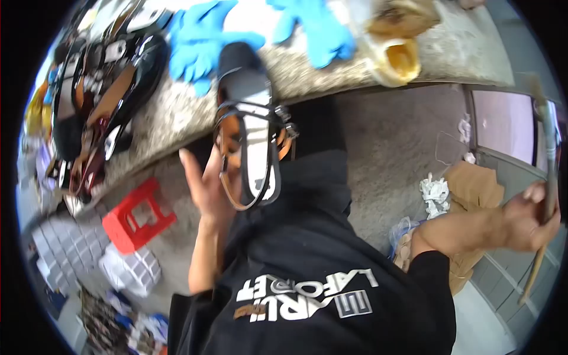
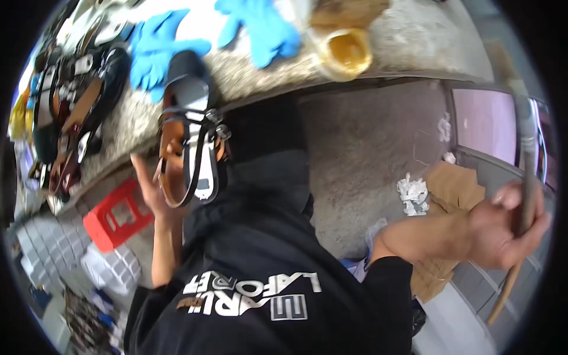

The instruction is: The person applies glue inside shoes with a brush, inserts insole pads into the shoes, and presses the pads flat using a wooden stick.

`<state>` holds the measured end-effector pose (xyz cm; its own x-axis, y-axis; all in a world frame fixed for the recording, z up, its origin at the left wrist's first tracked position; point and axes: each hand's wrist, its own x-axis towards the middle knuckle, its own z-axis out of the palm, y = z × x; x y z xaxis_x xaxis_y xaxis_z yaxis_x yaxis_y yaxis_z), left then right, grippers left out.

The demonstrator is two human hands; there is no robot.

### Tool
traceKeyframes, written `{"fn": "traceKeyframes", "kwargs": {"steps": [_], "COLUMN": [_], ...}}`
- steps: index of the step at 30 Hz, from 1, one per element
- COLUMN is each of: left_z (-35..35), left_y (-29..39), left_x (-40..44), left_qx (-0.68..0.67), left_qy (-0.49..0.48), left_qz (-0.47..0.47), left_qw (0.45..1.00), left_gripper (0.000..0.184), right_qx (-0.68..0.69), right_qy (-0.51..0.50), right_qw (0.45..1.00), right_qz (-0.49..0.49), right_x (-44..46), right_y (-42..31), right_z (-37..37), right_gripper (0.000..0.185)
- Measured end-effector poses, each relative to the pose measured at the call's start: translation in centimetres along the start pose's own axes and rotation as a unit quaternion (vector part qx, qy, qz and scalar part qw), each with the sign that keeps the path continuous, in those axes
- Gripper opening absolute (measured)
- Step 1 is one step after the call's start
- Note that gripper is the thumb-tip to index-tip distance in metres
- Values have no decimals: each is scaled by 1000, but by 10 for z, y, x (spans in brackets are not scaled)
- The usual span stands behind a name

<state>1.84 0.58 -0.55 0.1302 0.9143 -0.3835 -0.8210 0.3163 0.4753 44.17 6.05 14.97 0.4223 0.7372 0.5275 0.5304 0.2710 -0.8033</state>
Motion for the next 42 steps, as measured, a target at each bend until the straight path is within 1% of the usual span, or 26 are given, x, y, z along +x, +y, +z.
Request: {"fn": "traceKeyframes", "kwargs": {"steps": [2, 3, 4, 5, 6, 7, 8, 9, 10, 11, 12, 15, 16, 19, 20, 23, 24, 26, 27, 28, 29, 30, 33, 39, 40, 42], "left_z": [1, 7, 13, 19, 24, 24, 25, 27, 29, 31, 33, 39, 40, 39, 39, 32, 32, 30, 26, 21, 18, 16, 9, 9, 11, 14], "left_y": [7, 2, 1, 0, -1, -4, -6, -8, -10, -10, -11, -9, -13, -10, -8, -5, -6, -4, -5, -6, -6, -5, -6, -5, -6, -7], "left_x": [6, 6, 7, 7, 7, 3, 0, 3, 4, 6, 6, 8, 9, 8, 12, 14, 13, 8, 8, 9, 11, 11, 12, 15, 16, 17], "left_qx": [158, 167, 222, 274, 269, 290, 311, 326, 333, 336, 339, 314, 284, 269, 278, 301, 292, 318, 320, 305, 290, 288, 318, 370, 357, 342], "left_qy": [22, 35, 5, -23, -17, -5, 6, 0, 2, 1, -2, 5, 14, 28, -16, -81, -58, -17, -16, -40, -64, -58, -40, -10, 33, 56], "left_qz": [1, 18, 45, 74, 71, 64, 56, 72, 87, 97, 108, 101, 110, 102, 120, 118, 112, 80, 76, 87, 101, 99, 105, 106, 102, 107], "left_qw": [987, 985, 974, 959, 960, 955, 949, 943, 939, 937, 935, 944, 952, 957, 953, 943, 948, 944, 944, 947, 950, 951, 941, 923, 928, 932], "left_gripper": [96, 100, 100, 100, 96, 92, 88, 87, 86, 85, 84, 90, 92, 99, 98, 101, 102, 109, 109, 111, 112, 115, 121, 130, 135, 137], "right_qx": [61, 129, 186, 355, 331, 309, 259, 212, 181, 169, 160, 126, 112, 78, 66, 39, 30, 15, 11, 7, 7, 20, 41, 59, 61, 64], "right_qy": [68, 77, 73, -21, -35, -38, -36, -22, -21, -46, -80, -174, -200, -247, -250, -253, -245, -225, -213, -201, -202, -196, -194, -228, -232, -238], "right_qw": [991, 981, 921, 899, 932, 950, 963, 962, 957, 954, 953, 948, 946, 938, 939, 937, 940, 951, 958, 965, 965, 972, 976, 971, 970, 967], "right_qz": [-96, 125, 334, 257, 146, 32, -70, -170, -226, -242, -246, -233, -230, -230, -228, -236, -234, -213, -191, -168, -167, -124, -85, -41, -37, -60], "right_x": [-11, -31, -42, -47, -61, -74, -82, -90, -97, -106, -115, -139, -146, -157, -160, -163, -165, -169, -172, -175, -175, -176, -172, -170, -169, -168], "right_y": [12, 28, 42, 53, 43, 33, 10, -13, -30, -40, -50, -64, -67, -70, -69, -56, -51, -41, -39, -37, -39, -41, -41, -43, -43, -43], "right_z": [11, 28, 47, 29, 25, 22, 35, 49, 64, 78, 92, 128, 136, 160, 169, 204, 218, 238, 244, 250, 249, 247, 244, 233, 231, 229], "right_gripper": [19, 19, 22, 21, 24, 29, 28, 26, 25, 23, 22, 17, 16, 11, 10, 6, 4, 1, 6, 14, 14, 13, 13, 13, 13, 12]}}
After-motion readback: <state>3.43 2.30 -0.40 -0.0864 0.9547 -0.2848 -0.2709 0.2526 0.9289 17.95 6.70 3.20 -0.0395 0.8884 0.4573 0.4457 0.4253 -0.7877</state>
